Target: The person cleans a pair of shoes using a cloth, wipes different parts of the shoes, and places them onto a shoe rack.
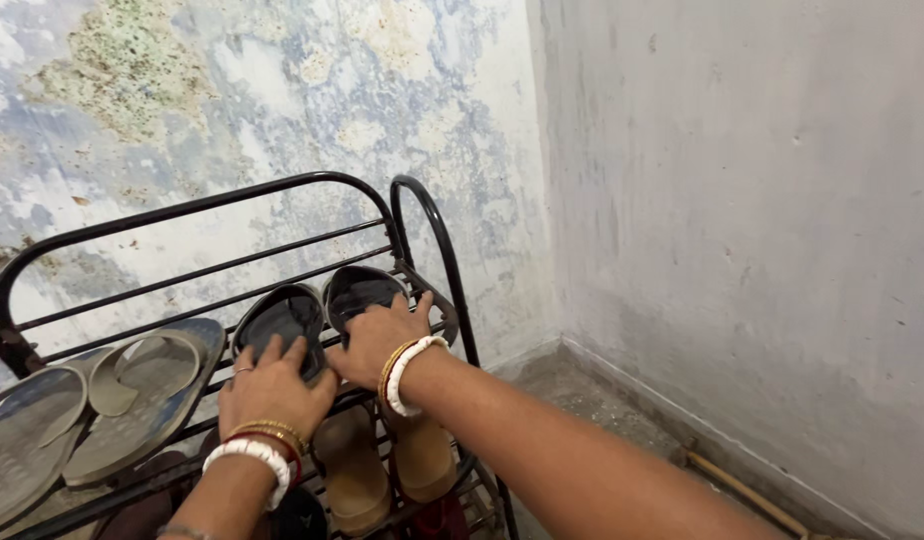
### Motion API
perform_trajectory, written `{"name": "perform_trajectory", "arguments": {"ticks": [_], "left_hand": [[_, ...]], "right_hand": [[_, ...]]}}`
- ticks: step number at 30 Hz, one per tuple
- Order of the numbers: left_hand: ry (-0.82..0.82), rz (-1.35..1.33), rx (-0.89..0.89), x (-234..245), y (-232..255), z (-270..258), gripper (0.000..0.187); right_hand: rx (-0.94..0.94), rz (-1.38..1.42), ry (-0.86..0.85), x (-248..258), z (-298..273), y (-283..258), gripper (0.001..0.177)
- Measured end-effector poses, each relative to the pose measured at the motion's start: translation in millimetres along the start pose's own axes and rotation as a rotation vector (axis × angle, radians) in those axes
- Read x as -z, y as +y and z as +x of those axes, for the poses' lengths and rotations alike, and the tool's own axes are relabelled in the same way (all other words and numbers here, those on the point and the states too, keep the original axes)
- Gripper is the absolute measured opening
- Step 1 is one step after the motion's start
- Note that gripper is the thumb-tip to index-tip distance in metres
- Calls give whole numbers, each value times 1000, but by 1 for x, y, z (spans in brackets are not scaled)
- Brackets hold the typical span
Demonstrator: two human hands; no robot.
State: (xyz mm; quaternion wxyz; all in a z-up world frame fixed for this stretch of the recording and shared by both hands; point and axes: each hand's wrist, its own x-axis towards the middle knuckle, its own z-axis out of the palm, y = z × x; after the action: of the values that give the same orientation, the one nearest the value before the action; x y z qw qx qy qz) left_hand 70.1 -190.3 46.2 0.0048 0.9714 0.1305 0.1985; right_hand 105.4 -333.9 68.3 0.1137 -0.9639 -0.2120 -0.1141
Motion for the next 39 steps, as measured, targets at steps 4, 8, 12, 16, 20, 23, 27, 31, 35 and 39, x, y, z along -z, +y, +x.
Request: {"name": "perform_trajectory", "arguments": {"ticks": [4, 8, 12, 16, 20, 23, 27, 31, 35, 39], "left_hand": [[105, -92, 2, -23, -9, -6, 71], [262, -270, -38, -46, -17, -7, 58], [319, -298, -59, -43, -11, -16, 53], [344, -112, -96, -29, 1, -42, 54], [422, 119, -243, -41, 16, -62, 69], [431, 76, -235, -56, 14, -66, 73], [597, -93, -300, -61, 3, -61, 69], [613, -153, -252, -63, -6, -72, 69], [512, -96, -200, -61, -4, -79, 66], [556, -124, -212, -57, 1, -83, 71]], "right_hand": [[-63, 80, -9, -6, -7, 8, 65], [140, 189, 156, -28, 3, 32, 70], [146, 161, 184, -31, -17, 27, 65], [64, 51, 198, -26, -38, 16, 56], [344, -39, 562, -58, -54, 1, 60], [381, -29, 560, -68, -60, 2, 56], [434, 107, 638, -61, -69, 8, 59], [291, 190, 791, -58, -73, 19, 57], [268, 350, 696, -67, -76, 30, 44], [282, 283, 723, -69, -74, 31, 44]]}}
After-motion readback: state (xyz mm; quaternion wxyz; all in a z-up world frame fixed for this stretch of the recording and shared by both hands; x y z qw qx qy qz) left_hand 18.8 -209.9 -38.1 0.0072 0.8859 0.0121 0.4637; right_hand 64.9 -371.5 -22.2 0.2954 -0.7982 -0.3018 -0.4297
